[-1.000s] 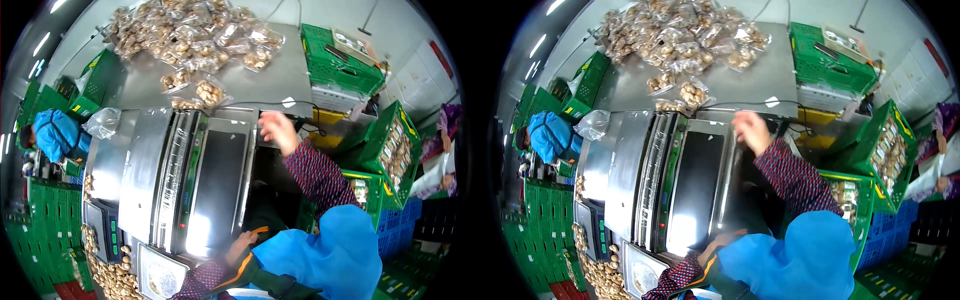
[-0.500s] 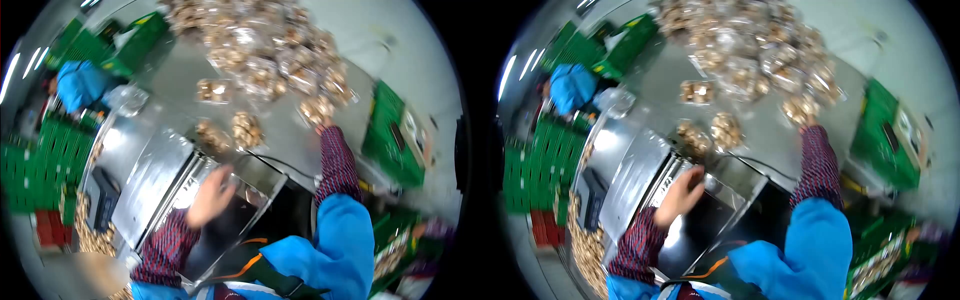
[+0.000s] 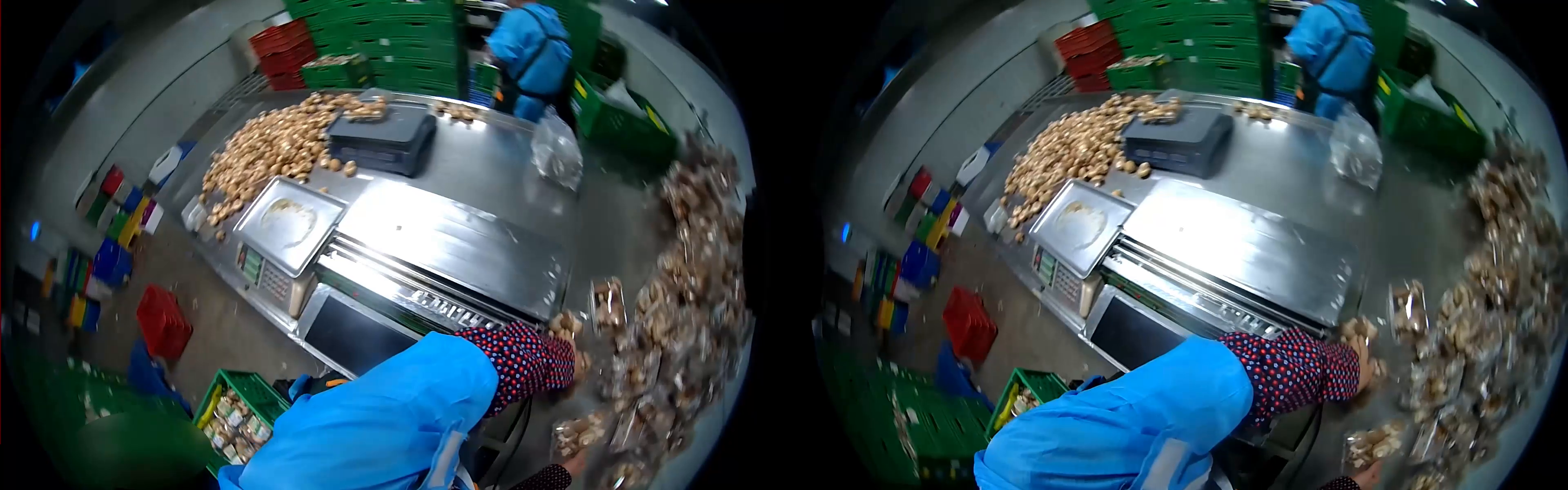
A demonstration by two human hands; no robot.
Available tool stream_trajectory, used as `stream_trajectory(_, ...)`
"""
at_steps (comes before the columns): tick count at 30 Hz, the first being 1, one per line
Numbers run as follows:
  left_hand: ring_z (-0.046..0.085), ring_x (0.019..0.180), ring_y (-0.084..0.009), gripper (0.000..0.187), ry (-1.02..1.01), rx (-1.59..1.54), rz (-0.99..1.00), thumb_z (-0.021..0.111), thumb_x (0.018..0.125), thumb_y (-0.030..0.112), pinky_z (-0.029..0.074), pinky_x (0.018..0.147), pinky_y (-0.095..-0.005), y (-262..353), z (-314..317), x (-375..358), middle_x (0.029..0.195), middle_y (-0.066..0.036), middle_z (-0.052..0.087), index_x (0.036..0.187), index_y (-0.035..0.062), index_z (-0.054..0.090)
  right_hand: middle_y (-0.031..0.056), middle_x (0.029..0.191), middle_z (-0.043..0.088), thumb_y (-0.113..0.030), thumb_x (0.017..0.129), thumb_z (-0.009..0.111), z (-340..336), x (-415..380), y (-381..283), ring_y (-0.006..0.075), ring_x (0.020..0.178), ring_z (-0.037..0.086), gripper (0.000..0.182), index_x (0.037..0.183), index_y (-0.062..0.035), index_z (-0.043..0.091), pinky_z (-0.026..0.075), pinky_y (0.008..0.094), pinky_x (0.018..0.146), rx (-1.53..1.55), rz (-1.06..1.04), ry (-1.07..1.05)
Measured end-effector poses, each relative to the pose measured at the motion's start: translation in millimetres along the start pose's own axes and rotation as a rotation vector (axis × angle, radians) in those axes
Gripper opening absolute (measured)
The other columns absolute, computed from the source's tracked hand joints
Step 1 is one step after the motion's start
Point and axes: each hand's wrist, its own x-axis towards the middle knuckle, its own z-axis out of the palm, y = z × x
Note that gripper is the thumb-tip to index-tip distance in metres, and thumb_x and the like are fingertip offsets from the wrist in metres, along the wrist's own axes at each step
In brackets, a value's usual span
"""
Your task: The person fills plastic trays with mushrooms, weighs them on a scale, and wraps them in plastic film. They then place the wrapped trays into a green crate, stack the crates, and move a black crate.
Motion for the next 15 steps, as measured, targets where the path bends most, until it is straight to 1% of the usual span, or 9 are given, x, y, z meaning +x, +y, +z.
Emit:
stream_trajectory(3,0.044,0.103,-0.0338,0.041,-0.035,-0.199,0.488,0.058,0.068,0.025,0.031,0.089,-0.0496,-9.2,-40.1,-8.9,0.107,-0.014,0.048,0.106,0.0083,0.053,0.0123,0.090,0.060,-0.011,0.081,0.053,57.7,-23.0,-15.1,0.0252,0.084,0.057,0.019,0.096,-0.0009,0.057,0.043,0.0360,0.079,-0.148,-0.184,-0.035)
stream_trajectory(6,0.041,0.106,-0.0317,0.039,0.217,-0.351,0.747,0.062,0.062,0.019,0.025,0.092,-0.0524,-44.9,-153.9,-19.9,0.100,-0.011,0.049,0.099,0.0109,0.056,0.0129,0.090,0.061,-0.011,0.080,0.054,100.9,-61.2,-21.7,0.0256,0.084,0.057,0.019,0.095,-0.0017,0.059,0.044,0.0364,0.079,-0.368,-0.458,-0.045)
stream_trajectory(8,0.041,0.108,-0.0308,0.036,0.451,-0.355,0.749,0.060,0.062,0.015,0.027,0.092,-0.0489,-90.1,-248.2,-25.1,0.103,-0.010,0.050,0.098,0.0113,0.057,0.0132,0.089,0.061,-0.011,0.078,0.054,121.0,-87.5,-26.0,0.0259,0.083,0.058,0.019,0.094,-0.0021,0.060,0.044,0.0367,0.079,-0.508,-0.656,-0.043)
stream_trajectory(10,0.041,0.109,-0.0288,0.036,0.628,-0.274,0.613,0.058,0.064,0.013,0.028,0.093,-0.0444,-164.8,-316.6,-30.3,0.105,-0.010,0.050,0.099,0.0110,0.057,0.0136,0.089,0.062,-0.011,0.077,0.054,135.4,-115.7,-32.2,0.0262,0.083,0.058,0.019,0.093,-0.0026,0.061,0.044,0.0369,0.079,-0.613,-0.850,-0.042)
stream_trajectory(11,0.044,0.107,-0.0273,0.036,0.788,-0.192,0.529,0.057,0.065,0.010,0.032,0.091,-0.0400,-205.3,-352.4,-44.5,0.107,-0.011,0.051,0.102,0.0088,0.056,0.0138,0.088,0.062,-0.011,0.077,0.054,141.0,-130.4,-33.5,0.0263,0.083,0.058,0.019,0.092,-0.0028,0.062,0.044,0.0370,0.079,-0.665,-0.936,-0.045)
stream_trajectory(12,0.048,0.104,-0.0262,0.037,0.839,-0.231,0.465,0.059,0.066,0.007,0.036,0.088,-0.0371,-258.1,-379.6,-53.6,0.106,-0.010,0.053,0.103,0.0065,0.055,0.0140,0.088,0.062,-0.011,0.076,0.054,147.1,-146.2,-33.8,0.0265,0.083,0.058,0.019,0.092,-0.0031,0.062,0.044,0.0372,0.079,-0.710,-1.014,-0.046)
stream_trajectory(13,0.051,0.100,-0.0267,0.039,0.908,-0.047,0.256,0.062,0.067,0.006,0.038,0.087,-0.0361,-302.3,-409.4,-72.3,0.107,-0.011,0.054,0.105,0.0051,0.054,0.0142,0.088,0.062,-0.011,0.075,0.054,152.2,-162.3,-33.8,0.0266,0.082,0.059,0.020,0.091,-0.0033,0.063,0.044,0.0373,0.079,-0.746,-1.080,-0.050)
stream_trajectory(14,0.051,0.100,-0.0279,0.042,0.937,0.007,0.151,0.064,0.069,0.006,0.038,0.089,-0.0355,-346.8,-441.4,-91.1,0.107,-0.011,0.054,0.108,0.0048,0.052,0.0144,0.087,0.063,-0.011,0.075,0.054,159.4,-181.1,-32.7,0.0268,0.082,0.059,0.020,0.091,-0.0036,0.063,0.045,0.0374,0.079,-0.782,-1.143,-0.051)
stream_trajectory(15,0.051,0.100,-0.0286,0.044,0.981,-0.051,0.066,0.060,0.065,0.006,0.040,0.085,-0.0366,-407.0,-466.2,-105.0,0.103,-0.012,0.055,0.108,0.0056,0.051,0.0145,0.087,0.063,-0.011,0.074,0.055,167.3,-200.0,-30.0,0.0269,0.082,0.059,0.020,0.090,-0.0038,0.064,0.045,0.0376,0.079,-0.808,-1.191,-0.064)
